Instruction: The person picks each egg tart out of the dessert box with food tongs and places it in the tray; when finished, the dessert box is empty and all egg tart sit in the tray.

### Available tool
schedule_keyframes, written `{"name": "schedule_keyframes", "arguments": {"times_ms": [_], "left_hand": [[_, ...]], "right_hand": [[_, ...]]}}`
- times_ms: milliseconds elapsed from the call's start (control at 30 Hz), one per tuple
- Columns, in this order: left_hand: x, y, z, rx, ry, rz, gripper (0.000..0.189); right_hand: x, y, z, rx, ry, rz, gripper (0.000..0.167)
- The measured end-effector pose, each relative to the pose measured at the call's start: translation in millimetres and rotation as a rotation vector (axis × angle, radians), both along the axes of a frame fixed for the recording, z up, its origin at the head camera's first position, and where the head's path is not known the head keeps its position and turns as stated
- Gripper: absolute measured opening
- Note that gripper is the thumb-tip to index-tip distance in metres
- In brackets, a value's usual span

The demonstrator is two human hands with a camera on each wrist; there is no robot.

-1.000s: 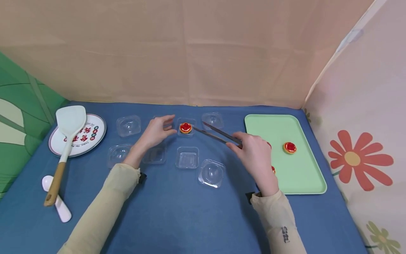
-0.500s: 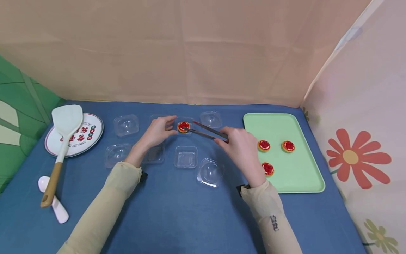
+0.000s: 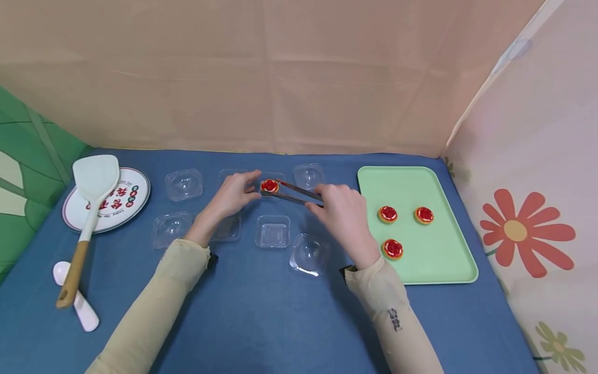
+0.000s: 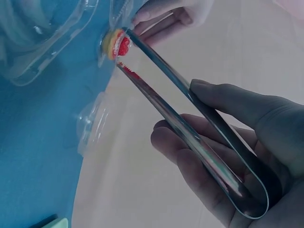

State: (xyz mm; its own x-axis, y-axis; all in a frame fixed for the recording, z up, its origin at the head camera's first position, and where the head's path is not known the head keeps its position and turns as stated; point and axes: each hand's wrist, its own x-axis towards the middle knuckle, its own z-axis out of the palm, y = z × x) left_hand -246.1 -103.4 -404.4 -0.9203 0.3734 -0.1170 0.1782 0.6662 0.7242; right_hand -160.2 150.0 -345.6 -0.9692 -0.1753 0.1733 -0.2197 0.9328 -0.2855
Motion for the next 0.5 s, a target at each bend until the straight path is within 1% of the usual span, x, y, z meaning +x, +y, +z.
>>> {"name": "schedule_keyframes", "arguments": {"times_ms": [167,500], "left_hand": [[-2.2,0.7,-2.0,0.001,-0.002,0.009,0.064],[-6.0,1.9,-5.2,0.015,-0.019,0.012,0.066]], "right_hand": [[-3.3,-4.1,4.0,0.009,-0.02,0.001,0.032],[-8.2,-9.4,8.4,0.022,-0.022,0.035,0.027]]}}
